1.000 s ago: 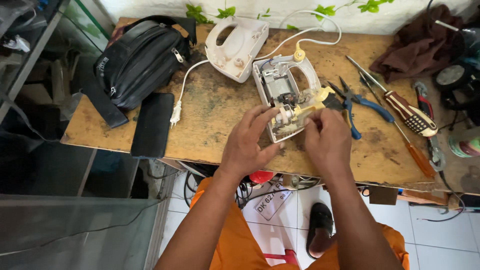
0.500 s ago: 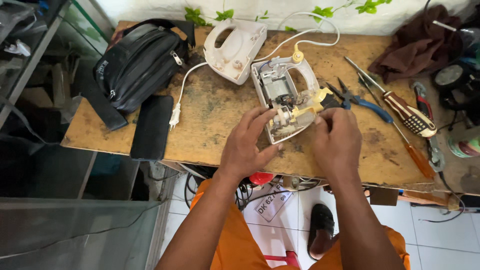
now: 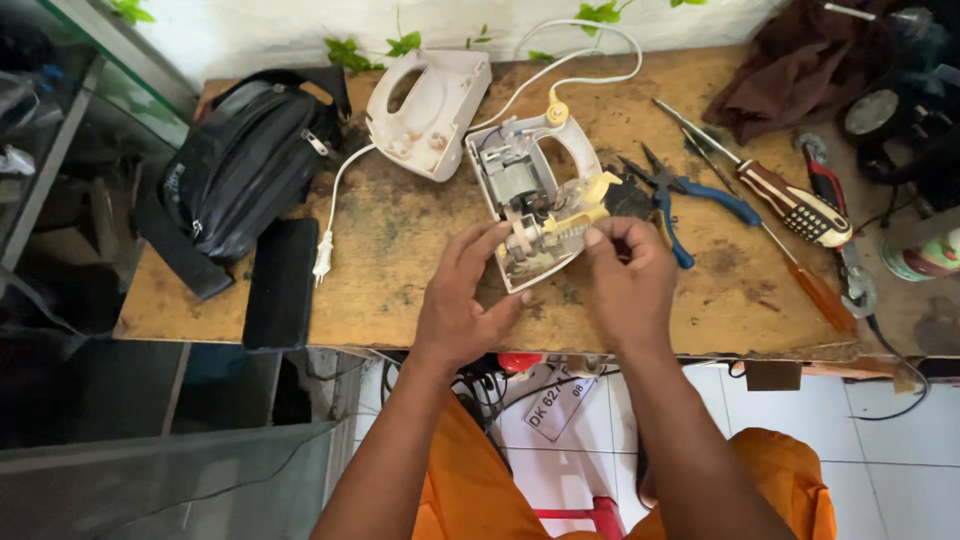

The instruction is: The person disassembles a white electric hand mixer by removing the top casing. They then manipulate the internal gears and spring mechanism with their hands, testing the movement of the components on a wooden workbench.

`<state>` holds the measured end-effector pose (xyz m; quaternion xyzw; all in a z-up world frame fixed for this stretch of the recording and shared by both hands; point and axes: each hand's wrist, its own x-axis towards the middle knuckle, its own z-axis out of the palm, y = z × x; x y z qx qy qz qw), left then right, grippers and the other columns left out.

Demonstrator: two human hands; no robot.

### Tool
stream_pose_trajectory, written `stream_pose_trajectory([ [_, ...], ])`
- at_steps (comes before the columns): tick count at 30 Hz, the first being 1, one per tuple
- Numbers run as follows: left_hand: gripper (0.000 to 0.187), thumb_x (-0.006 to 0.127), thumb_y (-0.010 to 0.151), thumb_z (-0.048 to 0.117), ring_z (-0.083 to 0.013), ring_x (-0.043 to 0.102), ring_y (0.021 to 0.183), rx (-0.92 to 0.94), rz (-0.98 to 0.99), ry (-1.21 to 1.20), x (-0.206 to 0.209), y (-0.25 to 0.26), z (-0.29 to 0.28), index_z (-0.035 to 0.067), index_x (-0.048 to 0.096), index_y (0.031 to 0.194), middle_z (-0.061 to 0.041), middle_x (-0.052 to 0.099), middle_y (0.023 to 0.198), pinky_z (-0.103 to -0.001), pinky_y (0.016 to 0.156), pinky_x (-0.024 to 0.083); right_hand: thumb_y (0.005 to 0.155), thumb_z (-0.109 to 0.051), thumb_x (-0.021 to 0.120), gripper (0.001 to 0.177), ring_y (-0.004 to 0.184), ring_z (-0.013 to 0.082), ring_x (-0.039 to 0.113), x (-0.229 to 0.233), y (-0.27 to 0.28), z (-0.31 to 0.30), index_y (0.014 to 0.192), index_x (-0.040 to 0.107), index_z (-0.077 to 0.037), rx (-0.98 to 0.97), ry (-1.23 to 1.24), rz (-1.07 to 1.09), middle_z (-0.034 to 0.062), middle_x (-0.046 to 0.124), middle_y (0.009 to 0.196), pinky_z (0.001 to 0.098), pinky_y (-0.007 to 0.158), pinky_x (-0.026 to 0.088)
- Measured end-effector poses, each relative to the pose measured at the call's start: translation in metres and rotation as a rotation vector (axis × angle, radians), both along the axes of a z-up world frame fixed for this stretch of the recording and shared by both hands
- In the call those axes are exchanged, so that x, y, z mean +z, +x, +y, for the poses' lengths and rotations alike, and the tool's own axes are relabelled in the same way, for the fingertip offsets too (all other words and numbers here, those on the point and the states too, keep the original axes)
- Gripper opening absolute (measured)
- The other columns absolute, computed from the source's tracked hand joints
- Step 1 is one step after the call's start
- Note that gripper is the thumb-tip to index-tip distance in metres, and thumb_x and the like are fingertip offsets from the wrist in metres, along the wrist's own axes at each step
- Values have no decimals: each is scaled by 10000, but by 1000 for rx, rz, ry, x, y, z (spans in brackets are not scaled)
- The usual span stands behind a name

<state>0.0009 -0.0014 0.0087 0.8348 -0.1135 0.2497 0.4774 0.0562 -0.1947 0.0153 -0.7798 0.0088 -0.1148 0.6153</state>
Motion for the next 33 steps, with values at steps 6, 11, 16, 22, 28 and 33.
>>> stream_pose_trajectory([
  [6,691,874,766,229,-420,621,1272,-9,2,-30,4,1,-2,91,619,1394,-178,611,1353,-511,1083,496,940,-119,760,61,946,252,646,0,-1,3,929,757,-59,5,-33,-63,123,634,902,359,908,500],
  [11,687,879,766,235,-421,621,1270,-6,4,-31,4,2,-3,84,625,1385,-171,616,1346,-516,1091,487,926,-120,777,50,955,268,653,-2,0,4,930,771,-70,2,-36,-72,115,642,896,355,914,502],
  [16,696,895,752,225,-414,626,1263,-6,-11,-24,4,4,-4,69,628,1376,-177,619,1328,-502,1104,474,931,-138,777,46,972,225,657,-7,2,5,934,778,-92,-27,12,-55,93,645,913,332,939,500],
  [22,683,876,786,177,-486,593,1274,-4,9,-40,9,2,-7,49,601,1398,-226,602,1341,-588,1092,457,902,-111,797,49,985,279,674,-17,4,3,937,787,-78,-19,-47,-116,106,651,904,363,947,511],
  [28,698,900,733,198,-424,636,1239,9,-33,-30,3,3,-4,58,637,1365,-186,631,1301,-506,1077,493,898,-117,806,63,931,310,659,-12,3,-3,960,800,-109,5,-184,-232,111,631,940,381,842,531],
  [33,674,900,734,214,-405,648,1236,18,-57,-51,4,2,-5,61,655,1342,-179,645,1301,-489,1067,510,899,-110,800,111,1138,412,610,-1,0,0,1004,795,-74,-7,-278,-329,171,639,1167,464,963,519],
])
